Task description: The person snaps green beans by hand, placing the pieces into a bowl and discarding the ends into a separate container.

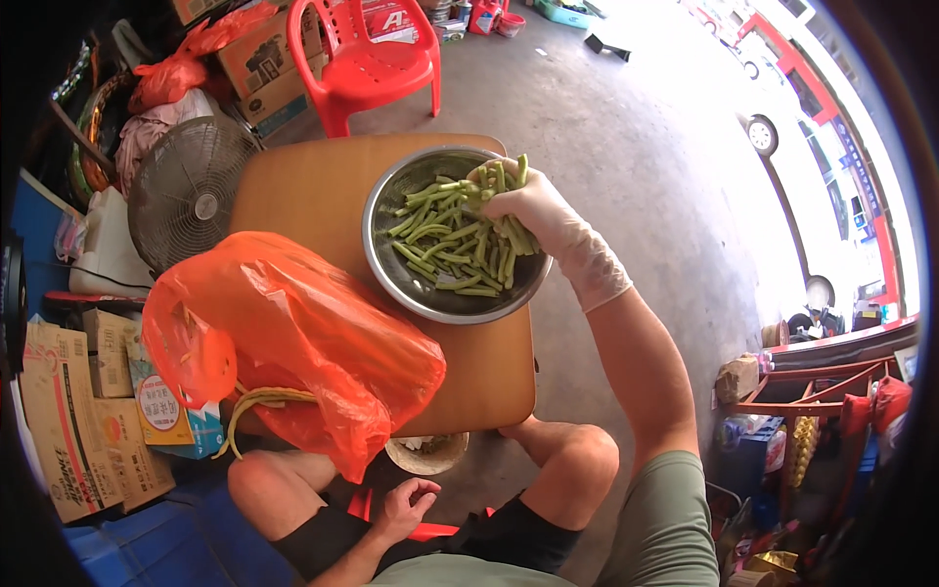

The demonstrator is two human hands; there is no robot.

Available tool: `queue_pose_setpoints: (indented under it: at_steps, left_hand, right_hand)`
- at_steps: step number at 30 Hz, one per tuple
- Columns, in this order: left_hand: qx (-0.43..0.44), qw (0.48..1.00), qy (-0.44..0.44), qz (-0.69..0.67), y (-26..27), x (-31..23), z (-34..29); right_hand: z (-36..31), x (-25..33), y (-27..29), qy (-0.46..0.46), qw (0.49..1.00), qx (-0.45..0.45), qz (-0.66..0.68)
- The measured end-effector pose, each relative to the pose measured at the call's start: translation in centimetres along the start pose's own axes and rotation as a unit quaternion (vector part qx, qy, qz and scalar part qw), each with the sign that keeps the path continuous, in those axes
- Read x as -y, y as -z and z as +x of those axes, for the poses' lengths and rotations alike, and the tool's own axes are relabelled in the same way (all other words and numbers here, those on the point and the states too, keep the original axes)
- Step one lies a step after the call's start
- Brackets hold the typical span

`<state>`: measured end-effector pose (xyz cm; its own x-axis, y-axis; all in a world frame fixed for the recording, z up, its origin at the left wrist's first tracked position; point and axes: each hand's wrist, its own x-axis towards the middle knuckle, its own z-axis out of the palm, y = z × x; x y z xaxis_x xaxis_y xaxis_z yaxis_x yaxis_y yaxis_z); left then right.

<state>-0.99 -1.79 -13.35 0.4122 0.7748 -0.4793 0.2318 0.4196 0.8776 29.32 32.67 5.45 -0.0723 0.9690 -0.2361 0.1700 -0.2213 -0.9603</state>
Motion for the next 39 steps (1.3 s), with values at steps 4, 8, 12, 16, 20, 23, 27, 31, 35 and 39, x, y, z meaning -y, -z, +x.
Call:
queue_pose_setpoints:
  at_steps: [4,8,12,16,20,23,27,31,35,39]
  left_hand:
    - [-0.001,1.000,-0.011,-0.003,-0.2,0.1,0.0]
    - [-0.002,1.000,-0.012,0.005,-0.1,0.0,-0.1]
    - [0.003,1.000,-0.005,-0.005,-0.1,0.0,-0.1]
    - [0.006,1.000,0.004,-0.002,0.0,-0.5,-0.1]
    - [0.011,1.000,0.006,-0.002,0.0,-0.4,-0.1]
    - [0.009,1.000,0.012,-0.002,-0.1,-0.4,0.0]
    - [0.008,1.000,0.007,-0.002,0.0,-0.3,-0.1]
    - [0.005,1.000,-0.006,-0.004,0.0,-0.4,-0.1]
    - [0.003,1.000,-0.015,-0.004,0.0,-0.8,-0.1]
    - [-0.004,0.999,-0.032,-0.012,0.2,-0.7,-0.2]
  right_hand:
    - [-0.8,1.3,0.4,-0.012,0.999,0.009,0.051]
    - [-1.3,2.4,0.2,0.005,0.998,0.002,0.064]
    - [-1.4,3.6,0.5,0.030,0.998,-0.008,0.048]
    - [-1.5,4.1,0.3,0.062,0.997,-0.025,0.023]
    - [-1.1,3.8,0.2,0.080,0.996,-0.036,-0.016]
    - [-1.3,3.9,-0.1,0.078,0.995,-0.047,-0.050]
    - [-1.3,3.9,-0.5,0.085,0.990,-0.067,-0.085]
    - [-1.2,3.5,-1.1,0.089,0.988,-0.065,-0.106]
    - [-0.5,2.3,-1.1,0.117,0.964,-0.049,-0.234]
    - [-1.3,3.6,-1.8,0.031,0.933,0.006,-0.359]
